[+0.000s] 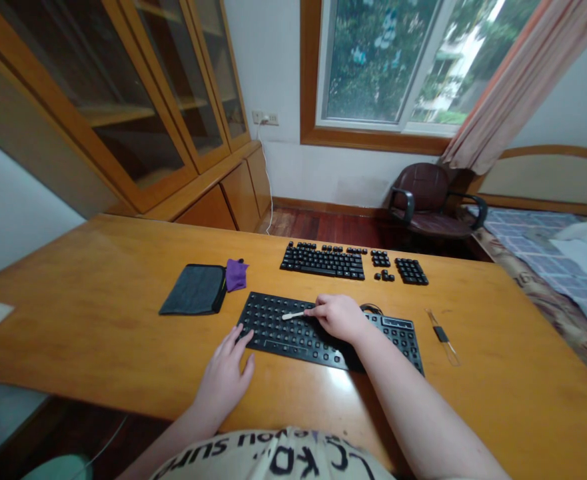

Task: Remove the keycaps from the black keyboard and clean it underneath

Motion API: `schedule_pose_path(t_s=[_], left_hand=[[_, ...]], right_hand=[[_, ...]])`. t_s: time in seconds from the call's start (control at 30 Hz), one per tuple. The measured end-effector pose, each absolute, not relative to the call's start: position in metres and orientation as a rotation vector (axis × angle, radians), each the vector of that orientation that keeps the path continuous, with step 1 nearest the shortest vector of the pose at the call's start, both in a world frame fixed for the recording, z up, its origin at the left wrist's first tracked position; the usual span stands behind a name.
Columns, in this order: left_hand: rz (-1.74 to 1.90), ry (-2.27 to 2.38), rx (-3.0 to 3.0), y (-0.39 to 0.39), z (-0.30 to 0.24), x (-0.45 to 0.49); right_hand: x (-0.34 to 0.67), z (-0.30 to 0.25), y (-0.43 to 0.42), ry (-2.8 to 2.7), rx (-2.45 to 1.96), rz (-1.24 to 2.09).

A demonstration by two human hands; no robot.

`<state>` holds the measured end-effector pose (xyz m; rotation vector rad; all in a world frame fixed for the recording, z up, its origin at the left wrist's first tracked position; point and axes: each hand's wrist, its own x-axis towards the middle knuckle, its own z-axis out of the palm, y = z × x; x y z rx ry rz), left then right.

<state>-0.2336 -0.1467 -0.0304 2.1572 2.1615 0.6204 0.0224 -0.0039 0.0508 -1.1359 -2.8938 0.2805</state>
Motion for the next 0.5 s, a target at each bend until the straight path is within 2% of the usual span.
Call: schedule_pose_path(t_s=[0.13, 0.3, 0.43, 0.5], left_hand=[[0.639, 2.156, 2.150, -0.1464, -0.0295, -0.2336], [0.628, 2.158, 2.164, -0.1463, -0.0278, -0.2336], [0.610, 2.161, 2.169, -0.1466, -0.0286, -0.2336], [0.596, 2.157, 2.175, -0.1467, -0.0295, -0.2335]], right_hand=[[0.0193, 0.0493, -0.0057, -2.751, -1.572, 0.032], [0.0210, 0.0508, -0.0077, -2.833, -1.442, 0.138], [0.0262, 0.0518, -0.0081, -2.639, -1.767, 0.044], [0.0289, 0.0522, -0.0103, -2.704, -1.591, 0.111]])
